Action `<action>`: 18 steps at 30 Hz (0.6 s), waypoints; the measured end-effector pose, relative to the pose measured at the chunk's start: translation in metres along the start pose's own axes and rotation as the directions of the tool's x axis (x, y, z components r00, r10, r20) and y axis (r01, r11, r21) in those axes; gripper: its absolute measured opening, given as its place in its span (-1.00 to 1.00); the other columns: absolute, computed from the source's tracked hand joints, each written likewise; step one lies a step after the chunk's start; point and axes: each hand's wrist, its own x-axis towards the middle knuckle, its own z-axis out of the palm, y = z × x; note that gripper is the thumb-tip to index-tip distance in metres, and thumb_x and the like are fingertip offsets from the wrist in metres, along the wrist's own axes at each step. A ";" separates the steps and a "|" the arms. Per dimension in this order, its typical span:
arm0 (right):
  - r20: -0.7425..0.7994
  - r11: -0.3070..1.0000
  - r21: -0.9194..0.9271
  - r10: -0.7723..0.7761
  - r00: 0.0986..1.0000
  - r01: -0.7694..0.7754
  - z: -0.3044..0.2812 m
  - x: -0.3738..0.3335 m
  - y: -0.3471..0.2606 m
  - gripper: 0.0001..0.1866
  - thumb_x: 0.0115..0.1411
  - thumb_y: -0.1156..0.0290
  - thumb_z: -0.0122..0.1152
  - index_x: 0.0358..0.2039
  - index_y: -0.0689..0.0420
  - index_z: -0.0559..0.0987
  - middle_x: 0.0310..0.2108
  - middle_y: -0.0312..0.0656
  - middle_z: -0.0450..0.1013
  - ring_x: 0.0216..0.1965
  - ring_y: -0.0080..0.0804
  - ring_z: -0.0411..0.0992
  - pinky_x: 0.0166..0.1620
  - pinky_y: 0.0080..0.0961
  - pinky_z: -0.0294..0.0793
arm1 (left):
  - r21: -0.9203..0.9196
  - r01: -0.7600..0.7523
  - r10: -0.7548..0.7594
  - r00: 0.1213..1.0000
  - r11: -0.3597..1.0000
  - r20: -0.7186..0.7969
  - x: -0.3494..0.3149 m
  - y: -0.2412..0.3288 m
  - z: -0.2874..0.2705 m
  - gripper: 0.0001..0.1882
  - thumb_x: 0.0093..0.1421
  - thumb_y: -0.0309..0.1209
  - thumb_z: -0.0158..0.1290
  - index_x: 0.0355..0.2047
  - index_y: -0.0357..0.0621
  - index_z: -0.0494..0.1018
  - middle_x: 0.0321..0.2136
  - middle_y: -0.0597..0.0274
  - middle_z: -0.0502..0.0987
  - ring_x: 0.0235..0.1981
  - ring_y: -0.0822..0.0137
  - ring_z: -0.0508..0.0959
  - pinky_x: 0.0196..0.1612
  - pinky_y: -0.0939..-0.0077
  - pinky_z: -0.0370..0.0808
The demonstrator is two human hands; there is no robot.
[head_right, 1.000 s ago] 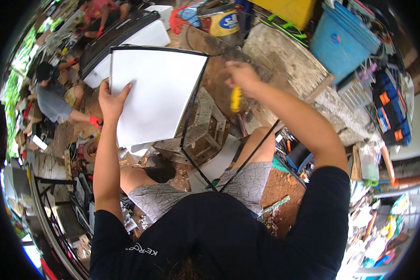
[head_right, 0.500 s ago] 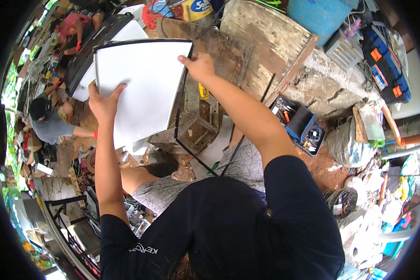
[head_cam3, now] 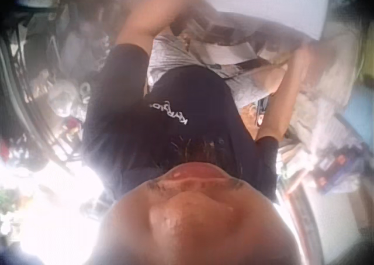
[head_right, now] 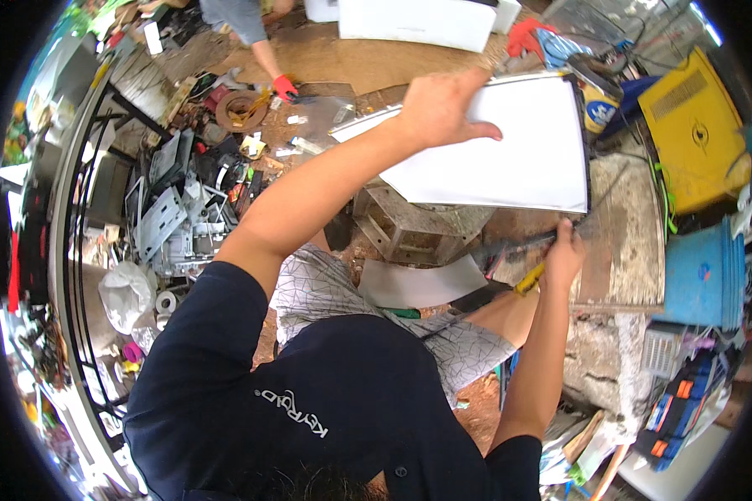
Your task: The person removes screws from a monitor panel using a screwdriver, detaches metal casing with pliers, and separates internal layers of the screen by hand.
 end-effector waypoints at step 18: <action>-0.037 0.641 -0.637 -0.581 0.813 0.428 0.004 0.047 -0.063 -0.59 0.38 0.31 0.07 0.18 0.18 0.45 -0.41 -0.17 0.54 -0.53 -0.49 0.38 -0.44 -0.44 0.35 | -0.166 0.135 -0.153 0.983 0.977 -0.101 -0.020 -0.006 -0.013 -0.24 -0.09 0.13 0.34 -0.10 -0.17 0.34 -0.41 -0.02 0.59 -0.36 -0.06 0.64 -0.31 0.11 0.56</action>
